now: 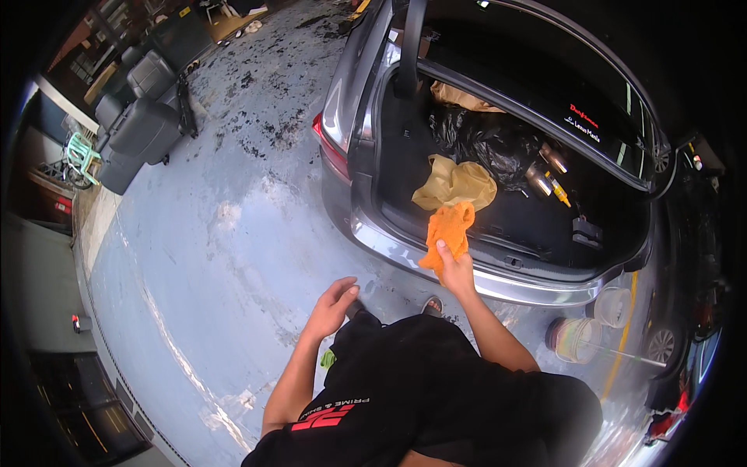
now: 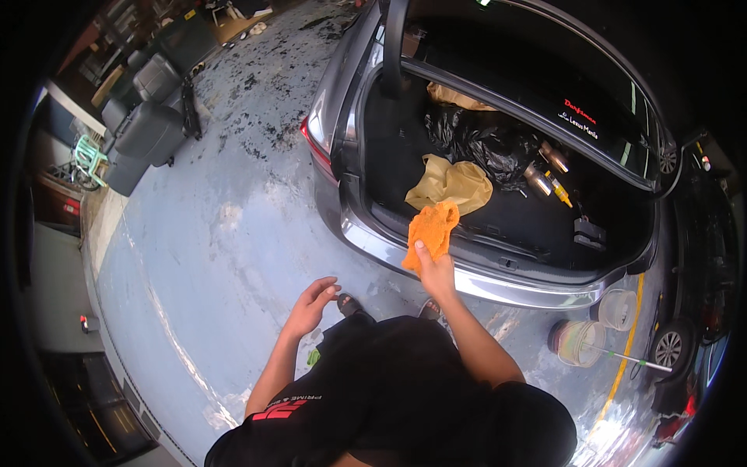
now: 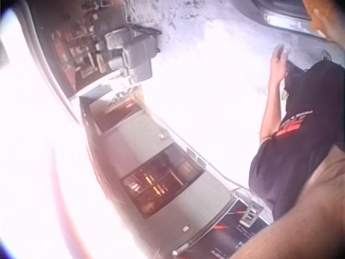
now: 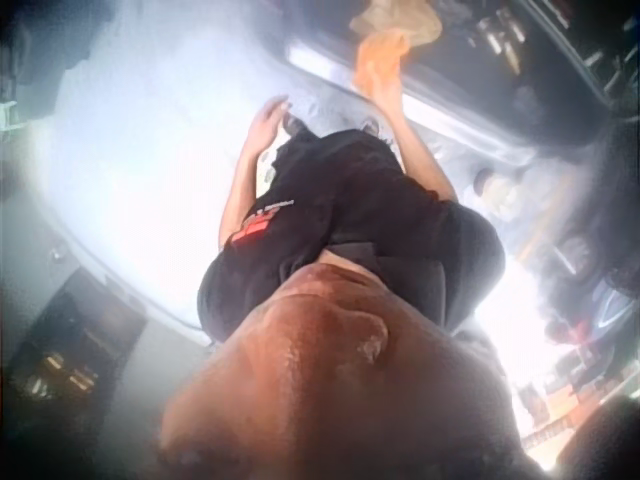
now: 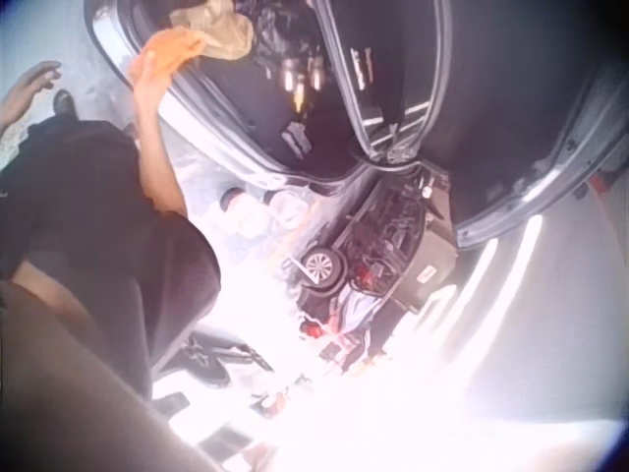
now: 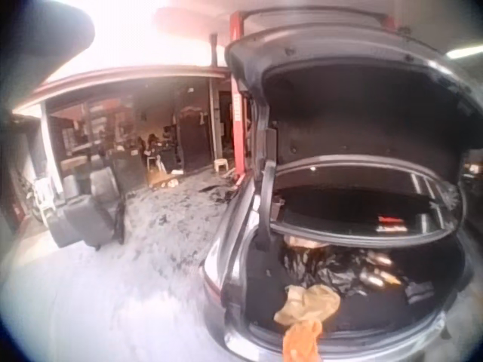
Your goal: The person opens the trunk of a silver Lexus and wipes the interior surfaces and edges with an orange microfiber cloth. They clean the trunk lid, side panels, and rubber seals while moving around the open trunk.
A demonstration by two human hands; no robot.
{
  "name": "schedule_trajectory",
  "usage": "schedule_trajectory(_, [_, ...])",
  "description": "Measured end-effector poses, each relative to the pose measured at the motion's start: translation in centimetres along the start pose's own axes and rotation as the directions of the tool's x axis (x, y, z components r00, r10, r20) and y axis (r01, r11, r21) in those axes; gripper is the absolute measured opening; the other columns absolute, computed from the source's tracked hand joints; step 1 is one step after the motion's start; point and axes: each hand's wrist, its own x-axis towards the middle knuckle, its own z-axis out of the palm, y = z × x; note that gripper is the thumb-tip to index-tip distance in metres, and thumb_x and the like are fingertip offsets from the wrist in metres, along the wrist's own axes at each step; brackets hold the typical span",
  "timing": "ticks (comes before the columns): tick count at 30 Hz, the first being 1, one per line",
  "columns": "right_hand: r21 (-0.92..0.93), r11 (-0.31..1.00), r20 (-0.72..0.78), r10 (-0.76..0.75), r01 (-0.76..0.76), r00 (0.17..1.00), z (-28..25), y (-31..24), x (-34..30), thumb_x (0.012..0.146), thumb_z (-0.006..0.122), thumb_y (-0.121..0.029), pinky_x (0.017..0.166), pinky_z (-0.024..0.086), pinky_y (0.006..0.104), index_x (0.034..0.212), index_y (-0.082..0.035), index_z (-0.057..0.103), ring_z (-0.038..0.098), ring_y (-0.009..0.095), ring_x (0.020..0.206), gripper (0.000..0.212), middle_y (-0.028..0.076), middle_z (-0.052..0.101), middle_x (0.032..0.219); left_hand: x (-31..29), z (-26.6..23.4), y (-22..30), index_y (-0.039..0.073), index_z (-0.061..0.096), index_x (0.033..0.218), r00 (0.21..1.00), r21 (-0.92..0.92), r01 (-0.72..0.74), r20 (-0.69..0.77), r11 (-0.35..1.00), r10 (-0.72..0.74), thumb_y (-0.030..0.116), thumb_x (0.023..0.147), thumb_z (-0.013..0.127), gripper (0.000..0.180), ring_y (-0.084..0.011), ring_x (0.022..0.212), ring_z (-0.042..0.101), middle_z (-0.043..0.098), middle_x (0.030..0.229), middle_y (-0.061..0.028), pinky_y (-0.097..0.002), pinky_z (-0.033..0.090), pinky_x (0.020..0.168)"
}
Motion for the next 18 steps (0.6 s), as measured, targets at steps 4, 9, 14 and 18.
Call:
schedule_trajectory(4, [-0.322, 0.866, -0.007, -0.405, 0.381, 0.914, 7.1, -2.8, 4.1, 0.104, 0.058, -0.038, 0.105, 0.044, 0.05, 0.119, -0.004, 0.071, 0.063, 0.043, 0.112, 0.04, 0.02, 0.071, 0.118, -1.2, -9.1, -1.7, -0.004, 0.055, 0.142, 0.985, 0.026, 0.024, -0.171, 0.999, -0.019, 0.035, 0.104, 0.063, 0.055, -0.0239, 0.117, 0.063, 0.066, 0.132, -0.0177, -0.0367, 0.048, 0.103])
schedule_trajectory(9, [-0.272, 0.864, 0.021, -0.434, 0.423, 0.901, 17.4, -6.5, 10.1, 0.104, 0.056, -0.043, 0.107, 0.044, 0.0488, 0.127, -0.001, 0.068, 0.056, 0.046, 0.122, 0.05, 0.03, 0.065, 0.124, -1.3, -15.5, -0.9, -0.006, 0.055, 0.14, 0.968, 0.047, 0.027, -0.252, 0.999, -0.014, 0.032, 0.104, 0.062, 0.053, -0.0239, 0.11, 0.067, 0.067, 0.129, -0.0186, -0.0369, 0.05, 0.099])
schedule_trajectory(14, [-0.391, 0.829, -0.149, -0.485, 0.4, 0.862, 24.5, -12.3, 20.4, 0.101, 0.06, -0.033, 0.103, 0.046, 0.052, 0.12, 0.003, 0.068, 0.06, 0.046, 0.12, 0.041, 0.032, 0.065, 0.124, 1.3, -18.5, 0.1, -0.006, 0.055, 0.14, 0.981, 0.079, 0.057, -0.19, 0.995, -0.041, 0.029, 0.104, 0.061, 0.05, -0.024, 0.109, 0.068, 0.069, 0.126, -0.0183, -0.0364, 0.05, 0.099])
schedule_trajectory(18, [-0.384, 0.852, -0.167, -0.444, 0.357, 0.88, 23.6, -17.8, 29.6, 0.095, 0.064, -0.03, 0.104, 0.046, 0.0518, 0.115, 0.012, 0.065, 0.059, 0.049, 0.119, 0.047, 0.037, 0.064, 0.118, 4.3, -20.6, 0.5, -0.002, 0.056, 0.14, 0.974, 0.035, 0.142, -0.183, 0.989, -0.134, 0.035, 0.105, 0.06, 0.051, -0.0221, 0.107, 0.069, 0.072, 0.123, -0.0155, -0.0359, 0.048, 0.098])
